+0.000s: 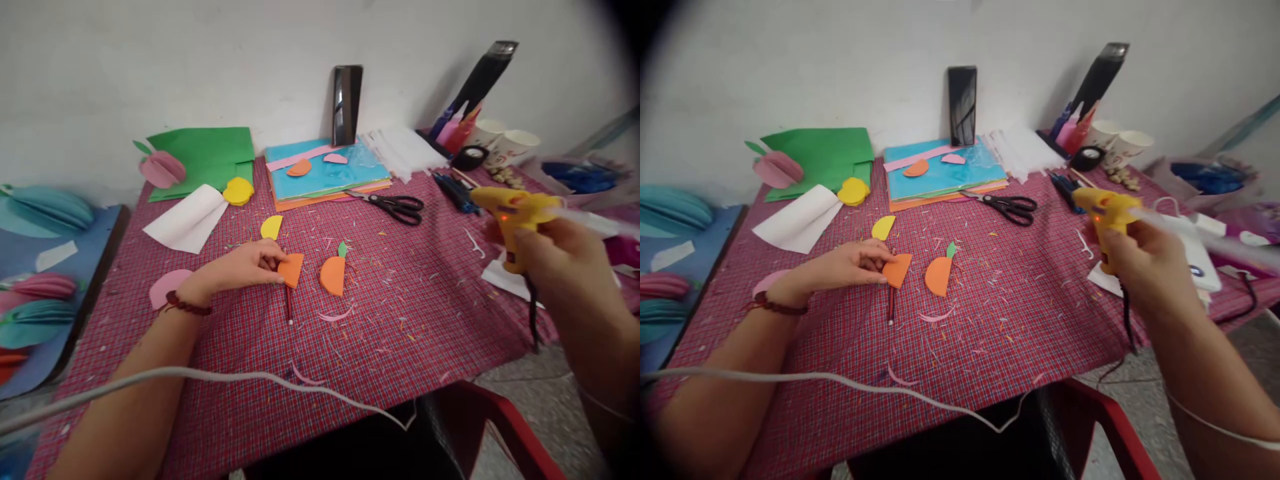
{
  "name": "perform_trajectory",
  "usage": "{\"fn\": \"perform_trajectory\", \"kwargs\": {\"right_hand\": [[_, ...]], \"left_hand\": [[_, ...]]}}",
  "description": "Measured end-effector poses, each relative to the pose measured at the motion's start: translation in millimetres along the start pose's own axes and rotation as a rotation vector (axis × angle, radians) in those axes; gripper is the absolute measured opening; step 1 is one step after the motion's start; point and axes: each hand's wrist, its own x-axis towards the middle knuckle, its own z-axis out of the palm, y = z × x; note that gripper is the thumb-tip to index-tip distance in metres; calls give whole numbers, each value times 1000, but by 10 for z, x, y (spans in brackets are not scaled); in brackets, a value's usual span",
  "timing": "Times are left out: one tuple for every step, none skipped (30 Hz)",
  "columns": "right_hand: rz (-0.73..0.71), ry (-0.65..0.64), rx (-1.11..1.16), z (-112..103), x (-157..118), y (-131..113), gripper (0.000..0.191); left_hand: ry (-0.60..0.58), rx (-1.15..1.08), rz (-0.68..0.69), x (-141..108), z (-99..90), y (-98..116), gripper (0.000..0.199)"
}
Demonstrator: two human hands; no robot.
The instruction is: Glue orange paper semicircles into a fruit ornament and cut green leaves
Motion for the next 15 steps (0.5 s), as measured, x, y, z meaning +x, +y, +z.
{"fn": "perform_trajectory", "kwargs": {"right_hand": [[69,-25,203,2,-30,-87,42],[141,-80,382,20,-58,-164,39],[202,-148,514,51,-84,-230,36],[246,-235,593,94,-111,-282,33],[275,-350,640,147,-141,-319,31],[288,-478,668,207,-177,-343,29],[291,-601,689,270,-221,-354,28],[288,-707,713,333,-273,-356,28],[291,-793,743,389,-332,-350,30],[314,-858,779,434,-394,-339,32],[358,-899,822,462,-455,-324,34],[420,-927,864,470,-509,-306,36],[490,-951,895,454,-553,-285,38],[551,-970,912,413,-585,-263,39],[586,-982,914,349,-605,-240,40]], "left_hand": [[-3,-1,-2,3,0,-1,40],[-4,-2,-5,5,3,2,39],[-3,-6,-9,6,7,9,39],[-3,-9,-15,7,15,19,40],[-2,-6,-27,7,24,30,42],[2,9,-42,7,36,40,44],[11,33,-54,8,48,49,46],[22,60,-66,10,61,56,47],[33,81,-76,14,73,60,46],[39,90,-82,19,83,64,45],[43,86,-85,24,91,67,43],[43,74,-85,30,97,70,42],[44,58,-86,36,101,74,42],[45,42,-87,42,103,80,40],[50,29,-85,47,104,87,38]]}}
